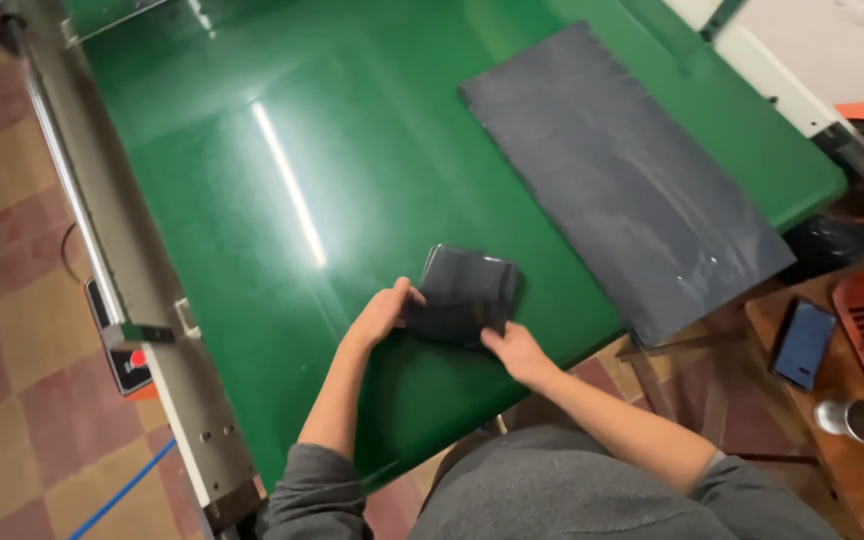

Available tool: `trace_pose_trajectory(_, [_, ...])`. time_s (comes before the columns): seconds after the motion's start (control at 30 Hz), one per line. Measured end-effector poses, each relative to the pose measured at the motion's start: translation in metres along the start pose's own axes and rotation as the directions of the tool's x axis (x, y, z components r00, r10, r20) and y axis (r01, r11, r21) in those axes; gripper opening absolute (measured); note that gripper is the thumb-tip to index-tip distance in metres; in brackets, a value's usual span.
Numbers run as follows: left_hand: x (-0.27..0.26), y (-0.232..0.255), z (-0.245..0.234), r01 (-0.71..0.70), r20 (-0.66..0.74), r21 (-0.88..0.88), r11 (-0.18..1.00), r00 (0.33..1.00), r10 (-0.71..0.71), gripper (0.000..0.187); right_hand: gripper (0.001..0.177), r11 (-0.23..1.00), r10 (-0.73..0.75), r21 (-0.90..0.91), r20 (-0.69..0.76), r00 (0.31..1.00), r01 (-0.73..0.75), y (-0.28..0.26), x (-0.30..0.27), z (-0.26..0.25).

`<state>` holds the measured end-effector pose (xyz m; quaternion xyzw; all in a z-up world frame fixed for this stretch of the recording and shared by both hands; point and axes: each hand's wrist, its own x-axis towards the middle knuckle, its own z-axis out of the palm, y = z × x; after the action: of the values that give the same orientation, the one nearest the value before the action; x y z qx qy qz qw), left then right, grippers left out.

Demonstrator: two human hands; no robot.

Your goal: Fold black plastic bags and organize them into a crate in a manufacturing setting.

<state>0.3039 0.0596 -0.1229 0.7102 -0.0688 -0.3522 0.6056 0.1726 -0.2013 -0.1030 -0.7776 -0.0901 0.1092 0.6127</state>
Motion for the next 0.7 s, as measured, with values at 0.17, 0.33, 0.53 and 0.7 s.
trace_pose_trajectory(0.17, [-0.003, 0.025, 0.033, 0.042, -0.348, 0.307, 0.951, 0.935, 0.071, 0.041, 0.035, 0.486, 0.519, 0.818, 0.013, 0.855, -0.307, -0.003, 0.034, -0.031])
trace_pose_trajectory(0.33, [-0.014, 0.052, 0.076, 0.242, -0.585, 0.67, 0.701, 0.755, 0.298, 0.039, 0.035, 0.201, 0.512, 0.87, 0.299, 0.805, -0.451, 0.027, 0.033, -0.05])
trace_pose_trajectory(0.53, [-0.043, 0.142, 0.142, 0.028, -0.313, 0.923, 0.383, 0.632, 0.709, 0.052, 0.031, 0.622, 0.313, 0.639, 0.327, 0.892, -0.452, -0.022, -0.076, -0.125])
trace_pose_trajectory(0.7, [-0.004, 0.144, 0.277, -0.405, 0.315, 0.914, -0.017, 0.683, 0.659, 0.071, 0.031, 0.589, 0.663, 0.34, 0.316, 0.679, -0.733, 0.084, -0.168, -0.194])
